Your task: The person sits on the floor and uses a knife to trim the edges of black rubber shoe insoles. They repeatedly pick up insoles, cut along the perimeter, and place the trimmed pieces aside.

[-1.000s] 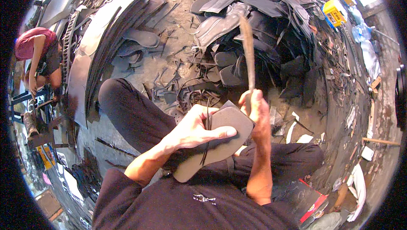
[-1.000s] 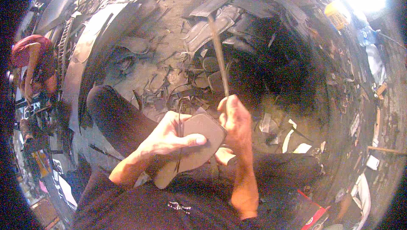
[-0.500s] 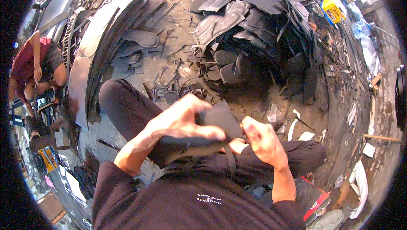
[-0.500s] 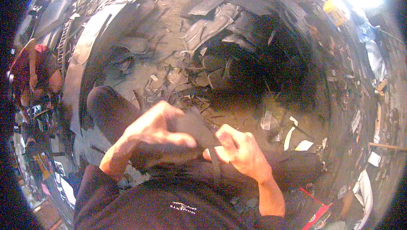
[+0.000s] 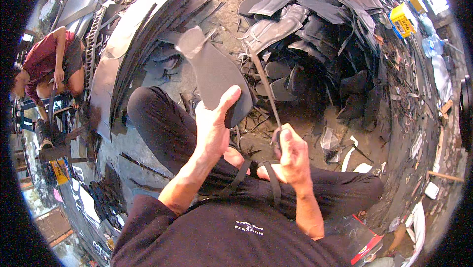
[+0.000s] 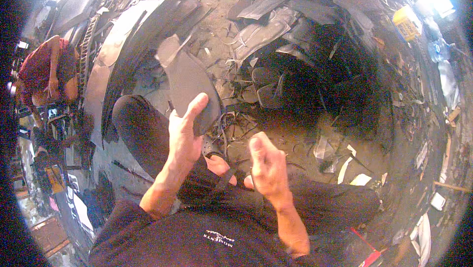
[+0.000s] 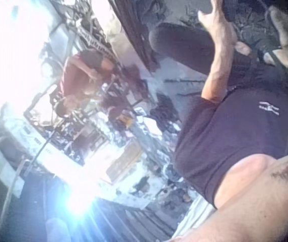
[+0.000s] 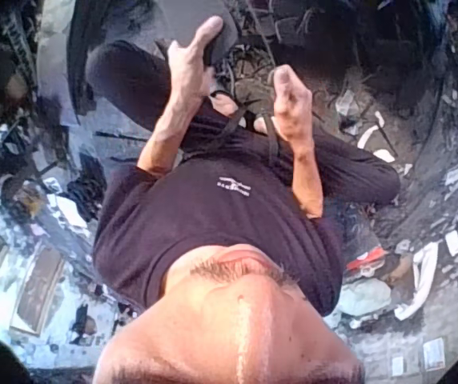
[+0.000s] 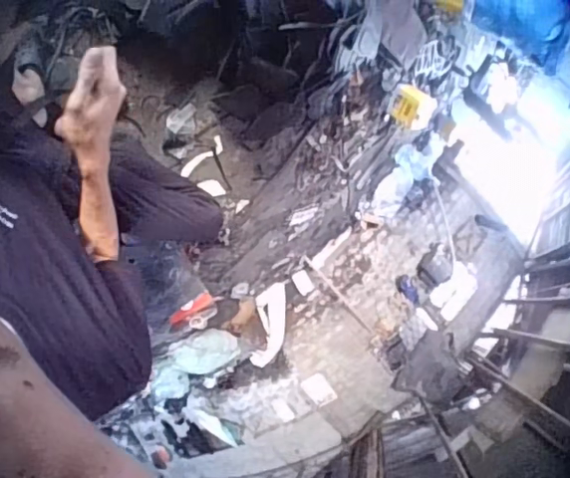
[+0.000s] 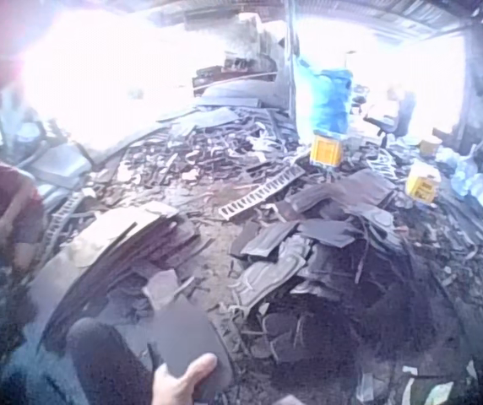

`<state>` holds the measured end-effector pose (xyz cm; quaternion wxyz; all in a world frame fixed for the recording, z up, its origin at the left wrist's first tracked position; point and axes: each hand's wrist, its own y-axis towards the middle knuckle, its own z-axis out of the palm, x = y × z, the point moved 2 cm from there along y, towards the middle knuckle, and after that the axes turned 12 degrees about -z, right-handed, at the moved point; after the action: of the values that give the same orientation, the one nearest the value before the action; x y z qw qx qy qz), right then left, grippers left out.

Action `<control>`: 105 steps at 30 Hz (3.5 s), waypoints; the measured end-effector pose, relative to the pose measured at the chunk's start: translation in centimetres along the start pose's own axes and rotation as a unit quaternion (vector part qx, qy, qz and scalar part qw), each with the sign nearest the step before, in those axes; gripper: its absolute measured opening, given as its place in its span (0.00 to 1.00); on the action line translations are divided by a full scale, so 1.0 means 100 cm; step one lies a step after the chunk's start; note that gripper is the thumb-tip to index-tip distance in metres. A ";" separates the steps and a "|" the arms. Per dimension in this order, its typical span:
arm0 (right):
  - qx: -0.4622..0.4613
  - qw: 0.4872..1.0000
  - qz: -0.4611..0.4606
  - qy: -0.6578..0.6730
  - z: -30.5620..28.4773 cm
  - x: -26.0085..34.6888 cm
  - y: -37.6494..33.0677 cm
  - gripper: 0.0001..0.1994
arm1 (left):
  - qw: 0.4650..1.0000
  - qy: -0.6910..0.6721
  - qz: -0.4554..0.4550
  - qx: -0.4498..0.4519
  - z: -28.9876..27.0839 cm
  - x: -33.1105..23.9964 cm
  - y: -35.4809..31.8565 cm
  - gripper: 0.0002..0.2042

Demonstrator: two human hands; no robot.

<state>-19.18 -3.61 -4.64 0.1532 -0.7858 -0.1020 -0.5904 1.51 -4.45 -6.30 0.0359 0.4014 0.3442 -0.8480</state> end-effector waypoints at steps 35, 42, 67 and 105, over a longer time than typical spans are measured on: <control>-0.101 0.981 -0.102 0.128 -0.012 -0.011 0.009 0.19 | 0.912 0.193 -0.228 0.282 -0.022 0.043 -0.069 0.21; 0.111 0.993 0.037 0.015 0.008 -0.008 -0.049 0.26 | 0.969 0.129 -0.154 0.141 -0.012 0.014 -0.022 0.16; 0.288 0.930 -0.111 -0.201 -0.089 0.094 0.016 0.23 | 0.897 0.196 -0.253 0.305 0.011 -0.008 -0.076 0.15; 0.146 0.984 -0.080 -0.064 0.050 0.021 0.001 0.23 | 0.992 -0.108 -0.052 -0.039 -0.052 0.006 -0.064 0.11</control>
<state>-14.05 -1.98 -3.89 0.2115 -0.7802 -0.2594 -0.5285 2.37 3.70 -5.50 0.0441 0.2874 0.3917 -0.8730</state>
